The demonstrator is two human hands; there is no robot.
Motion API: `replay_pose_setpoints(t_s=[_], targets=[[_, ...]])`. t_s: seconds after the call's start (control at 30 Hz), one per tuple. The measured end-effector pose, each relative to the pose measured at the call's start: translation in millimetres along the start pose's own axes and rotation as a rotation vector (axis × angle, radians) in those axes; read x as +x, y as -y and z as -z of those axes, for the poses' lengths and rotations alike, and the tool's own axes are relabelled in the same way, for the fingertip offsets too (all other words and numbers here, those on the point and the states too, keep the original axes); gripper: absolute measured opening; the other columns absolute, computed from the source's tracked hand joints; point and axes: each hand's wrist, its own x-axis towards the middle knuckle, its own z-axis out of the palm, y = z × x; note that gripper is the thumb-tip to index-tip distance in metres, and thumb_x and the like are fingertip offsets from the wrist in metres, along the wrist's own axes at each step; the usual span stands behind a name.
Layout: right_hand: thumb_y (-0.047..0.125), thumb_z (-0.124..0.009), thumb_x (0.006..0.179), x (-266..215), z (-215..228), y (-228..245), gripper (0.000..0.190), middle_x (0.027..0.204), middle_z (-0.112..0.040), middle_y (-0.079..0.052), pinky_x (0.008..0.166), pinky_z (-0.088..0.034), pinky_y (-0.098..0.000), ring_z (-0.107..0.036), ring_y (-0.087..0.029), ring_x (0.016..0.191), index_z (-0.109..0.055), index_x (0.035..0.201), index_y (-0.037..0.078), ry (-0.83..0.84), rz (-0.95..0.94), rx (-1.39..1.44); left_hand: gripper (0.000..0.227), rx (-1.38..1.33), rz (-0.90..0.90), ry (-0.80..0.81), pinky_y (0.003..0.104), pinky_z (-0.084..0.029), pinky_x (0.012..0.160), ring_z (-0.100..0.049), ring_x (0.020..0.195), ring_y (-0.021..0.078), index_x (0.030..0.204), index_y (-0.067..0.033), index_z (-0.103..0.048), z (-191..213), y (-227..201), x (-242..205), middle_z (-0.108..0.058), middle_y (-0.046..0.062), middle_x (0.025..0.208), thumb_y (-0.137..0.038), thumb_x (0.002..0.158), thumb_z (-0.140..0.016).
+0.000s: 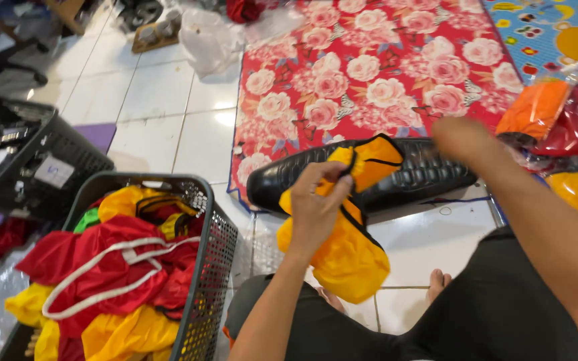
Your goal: Trimming excess material from a yellow and black fabric seat cover using scissors
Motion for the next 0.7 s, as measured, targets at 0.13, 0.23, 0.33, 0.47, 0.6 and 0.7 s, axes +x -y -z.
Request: replay_pose_setpoints(t_s=[0.13, 0.23, 0.33, 0.47, 0.6, 0.7], targets=[[0.03, -0.086, 0.074, -19.0, 53.4, -23.0, 0.034, 0.085, -0.077, -0.01, 0.074, -0.057, -0.0407, -0.072, -0.03, 0.076, -0.084, 0.106, 0.018, -0.303, -0.021, 0.174, 0.022, 0.13, -0.004, -0.004, 0.024, -0.054, 0.073, -0.066, 0.077, 0.0112, 0.11, -0.0006, -0.07, 6.2, 22.9, 19.2, -0.073, 0.003, 0.09, -0.004, 0.088, -0.071], [0.006, -0.092, 0.07, -56.4, 44.3, -1.1, 0.035, 0.093, -0.067, -0.014, 0.066, -0.051, -0.0369, -0.06, -0.025, 0.072, -0.077, 0.1, -0.003, -0.737, 0.064, 0.774, 0.023, 0.194, 0.055, -0.022, 0.026, -0.055, 0.087, -0.07, 0.094, 0.0154, 0.111, -0.0017, -0.07, -7.7, 43.8, 26.0, -0.075, 0.005, 0.103, -0.011, 0.09, -0.071], [0.011, -0.088, 0.079, -70.8, 21.8, 22.5, 0.033, 0.097, -0.067, -0.012, 0.071, -0.05, -0.0329, -0.061, -0.023, 0.078, -0.074, 0.105, -0.005, -0.772, 0.099, 0.957, 0.019, 0.303, -0.095, -0.09, 0.032, -0.051, 0.095, -0.063, 0.103, 0.0235, 0.106, -0.0027, -0.067, -20.9, 54.3, 5.9, -0.066, 0.008, 0.112, -0.006, 0.088, -0.071], [0.012, -0.09, 0.075, -35.8, 17.3, 6.3, 0.043, 0.104, -0.068, -0.019, 0.079, -0.057, -0.0367, -0.066, -0.031, 0.093, -0.072, 0.111, -0.004, -0.76, 0.183, 1.071, 0.016, 0.381, -0.125, -0.088, 0.036, -0.049, 0.094, -0.067, 0.101, 0.0226, 0.106, -0.0075, -0.069, -44.7, 78.3, 26.3, -0.071, 0.006, 0.103, -0.015, 0.092, -0.07], [0.017, -0.091, 0.065, -32.6, -1.1, 8.5, 0.064, 0.12, -0.062, -0.022, 0.091, -0.057, -0.0475, -0.064, -0.042, 0.111, -0.068, 0.121, -0.002, -0.636, 0.246, 0.959, 0.015, 0.546, -0.15, -0.083, 0.034, -0.045, 0.095, -0.071, 0.104, 0.0188, 0.102, -0.0206, -0.073, -47.0, 84.7, 31.5, -0.074, -0.002, 0.098, -0.023, 0.087, -0.076], [0.017, -0.09, 0.065, -44.0, 14.3, 11.2, 0.069, 0.129, -0.057, -0.023, 0.093, -0.056, -0.0449, -0.06, -0.042, 0.116, -0.063, 0.126, -0.002, -0.586, 0.238, 1.034, 0.014, 0.558, -0.19, -0.103, 0.03, -0.044, 0.095, -0.07, 0.106, 0.0152, 0.098, -0.0237, -0.072, -44.4, 81.9, 33.3, -0.075, -0.008, 0.1, -0.021, 0.085, -0.074]])
